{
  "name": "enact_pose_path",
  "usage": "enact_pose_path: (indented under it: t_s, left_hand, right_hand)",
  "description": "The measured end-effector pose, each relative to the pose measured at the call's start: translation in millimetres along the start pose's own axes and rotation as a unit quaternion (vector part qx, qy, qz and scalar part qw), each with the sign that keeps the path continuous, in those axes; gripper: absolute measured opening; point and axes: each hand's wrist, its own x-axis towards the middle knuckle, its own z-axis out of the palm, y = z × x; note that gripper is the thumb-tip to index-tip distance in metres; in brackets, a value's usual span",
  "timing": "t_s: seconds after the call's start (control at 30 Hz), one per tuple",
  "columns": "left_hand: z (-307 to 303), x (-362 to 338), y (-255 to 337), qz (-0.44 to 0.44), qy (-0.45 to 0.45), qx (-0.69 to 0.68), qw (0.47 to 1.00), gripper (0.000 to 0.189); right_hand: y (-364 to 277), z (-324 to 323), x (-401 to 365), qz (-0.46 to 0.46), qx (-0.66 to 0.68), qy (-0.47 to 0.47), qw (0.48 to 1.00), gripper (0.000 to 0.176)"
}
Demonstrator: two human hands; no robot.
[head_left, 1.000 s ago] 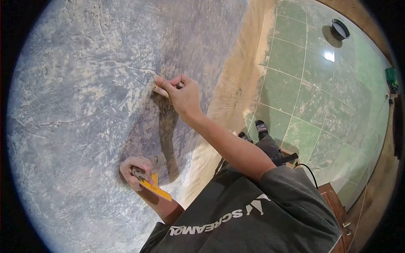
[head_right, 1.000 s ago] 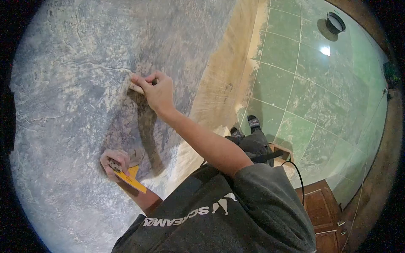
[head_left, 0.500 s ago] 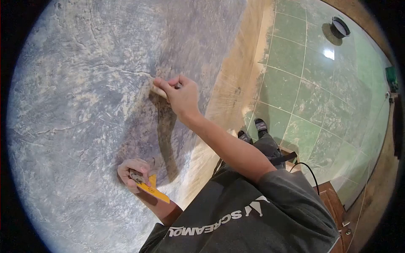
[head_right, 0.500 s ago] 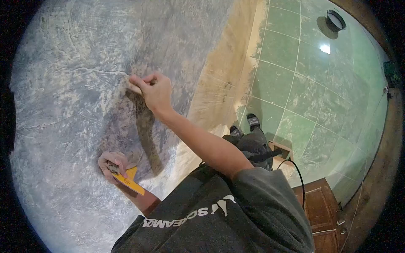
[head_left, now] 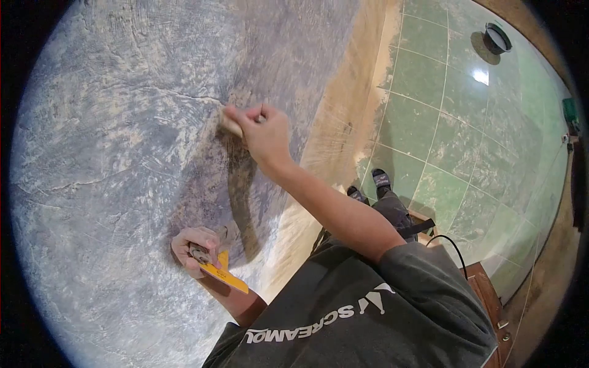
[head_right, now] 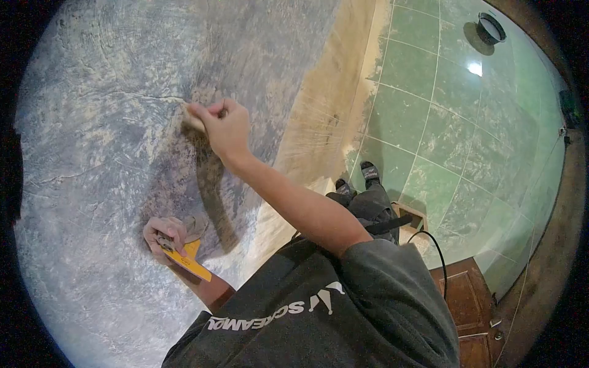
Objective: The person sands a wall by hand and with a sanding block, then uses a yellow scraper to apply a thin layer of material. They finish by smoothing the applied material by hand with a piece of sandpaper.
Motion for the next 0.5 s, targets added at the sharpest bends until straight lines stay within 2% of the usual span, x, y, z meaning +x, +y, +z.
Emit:
enact_pose_path:
  t_s: [0.07, 0.13, 0.2, 0.23, 0.33, 0.43, 0.5]
  left_hand:
    - [0.8, -3.5, 1.6, -0.004, 0.013, 0.020, 1.000, 0.054]
    - [0.9, -6.9, 2.6, -0.012, 0.008, 0.018, 1.000, 0.054]
    - [0.1, 0.2, 2.3, -0.009, -0.008, 0.015, 1.000, 0.054]
    - [1.4, -0.7, 3.3, -0.009, -0.002, 0.024, 1.000, 0.054]
    - [-2.4, 1.0, 0.6, -0.013, -0.011, 0.020, 1.000, 0.053]
    - [2.9, -2.1, 2.6, -0.004, 0.019, 0.041, 0.999, 0.054]
    - [-0.7, -2.3, 3.3, -0.003, 0.005, 0.041, 0.999, 0.054]
  right_hand:
    - [-17.0, 8.0, 12.3, -0.078, -0.068, 0.070, 0.992, 0.033]
    - [-8.7, 7.2, 13.4, -0.089, -0.027, 0.056, 0.994, 0.037]
    - [13.7, -3.5, 8.9, -0.134, -0.121, 0.016, 0.983, 0.036]
    - [14.9, -3.8, 10.8, -0.142, -0.120, 0.018, 0.982, 0.036]
    - [9.8, 2.1, 15.7, -0.111, -0.045, 0.011, 0.993, 0.036]
    - [0.9, 4.7, 12.8, -0.063, 0.020, 0.033, 0.997, 0.040]
    - [0.8, -9.6, 3.0, -0.133, -0.125, 0.028, 0.983, 0.039]
